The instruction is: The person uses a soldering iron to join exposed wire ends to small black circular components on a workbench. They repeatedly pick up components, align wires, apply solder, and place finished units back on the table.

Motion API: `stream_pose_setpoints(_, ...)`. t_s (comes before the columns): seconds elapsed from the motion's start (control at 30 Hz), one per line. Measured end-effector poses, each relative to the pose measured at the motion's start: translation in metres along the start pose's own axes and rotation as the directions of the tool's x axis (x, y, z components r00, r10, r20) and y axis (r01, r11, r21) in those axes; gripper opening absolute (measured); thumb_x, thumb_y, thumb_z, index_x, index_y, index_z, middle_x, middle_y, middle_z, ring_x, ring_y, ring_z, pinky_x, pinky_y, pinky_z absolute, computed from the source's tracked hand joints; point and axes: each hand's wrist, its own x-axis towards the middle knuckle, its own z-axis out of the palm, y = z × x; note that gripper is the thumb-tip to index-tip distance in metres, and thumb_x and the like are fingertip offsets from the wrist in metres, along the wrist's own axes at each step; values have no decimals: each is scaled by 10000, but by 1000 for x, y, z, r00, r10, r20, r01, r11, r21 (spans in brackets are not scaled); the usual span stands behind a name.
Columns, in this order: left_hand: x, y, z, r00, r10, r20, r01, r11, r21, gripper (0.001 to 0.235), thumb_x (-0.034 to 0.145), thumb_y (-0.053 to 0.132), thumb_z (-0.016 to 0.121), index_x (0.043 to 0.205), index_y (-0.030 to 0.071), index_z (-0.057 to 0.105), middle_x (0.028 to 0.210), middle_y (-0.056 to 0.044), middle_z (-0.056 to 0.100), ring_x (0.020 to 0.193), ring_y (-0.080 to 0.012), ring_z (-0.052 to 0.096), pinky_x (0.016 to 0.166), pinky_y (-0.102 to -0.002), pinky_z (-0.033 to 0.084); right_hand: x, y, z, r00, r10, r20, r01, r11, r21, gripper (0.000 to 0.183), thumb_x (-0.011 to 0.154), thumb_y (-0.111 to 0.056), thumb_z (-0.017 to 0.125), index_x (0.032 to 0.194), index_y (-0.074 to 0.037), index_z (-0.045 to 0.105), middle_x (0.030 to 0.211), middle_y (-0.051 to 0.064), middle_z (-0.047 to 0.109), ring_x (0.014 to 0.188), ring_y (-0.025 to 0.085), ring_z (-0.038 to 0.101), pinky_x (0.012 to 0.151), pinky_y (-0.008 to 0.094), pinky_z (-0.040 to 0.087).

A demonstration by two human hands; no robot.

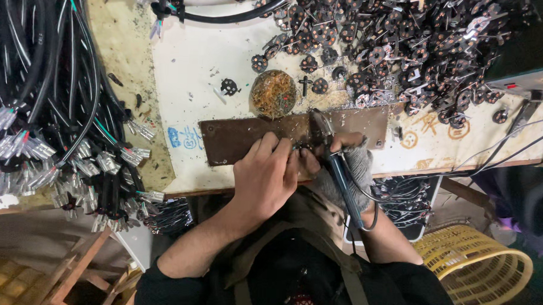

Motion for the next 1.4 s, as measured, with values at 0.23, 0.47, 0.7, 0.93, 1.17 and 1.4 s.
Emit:
stream_pose_setpoints(0.23,-12,9,4,967,-100,-233,72,990,-125,277,935,239,723,1008,12,584,1108,-188,595,795,-275,673,576,-378,543,3,-7,6,992,-123,-12,121,986,-111,467,907,72,799,1095,-92,405,816,-15,528,713,67,517,663,220,456)
stream_pose_setpoints(0.47,-3,3,-116,950,-66,306,103,989,-105,214,916,322,746,998,126,724,718,-59,699,581,-225,686,512,-347,505,3,-8,5,998,52,-33,-46,984,170,469,910,52,794,1112,-96,398,866,0,574,752,53,604,656,233,554)
stream_pose_setpoints(0.7,47,-30,-145,884,408,-229,-44,558,828,548,988,259,775,1458,41,597,1449,-218,398,1341,-378,388,1020,-489,353,11,-18,-3,996,-9,87,54,842,-536,437,885,-87,910,1003,-103,489,723,-2,652,640,102,619,610,301,506)
stream_pose_setpoints(0.93,12,-121,-175,972,-58,-228,234,328,915,163,898,112,746,1004,8,680,1023,-149,675,938,-283,654,773,-372,488,12,-18,7,938,338,75,-298,679,671,445,862,-195,824,1012,-56,429,673,51,619,675,144,661,823,326,604)
stream_pose_setpoints(1.17,-15,-13,-160,999,-28,-24,36,887,460,169,907,136,725,1060,67,701,925,-125,710,762,-300,677,648,-397,511,5,-9,-4,996,-70,47,62,985,161,366,988,-72,754,1151,-74,426,884,91,670,743,180,681,713,285,568)
stream_pose_setpoints(1.4,-30,-14,-58,909,191,370,-58,938,-341,185,904,209,687,1031,77,663,817,-136,709,746,-378,695,615,-467,509,16,10,-26,979,204,0,-177,846,503,419,965,-50,726,1065,-150,331,1006,224,744,622,231,713,549,310,618)
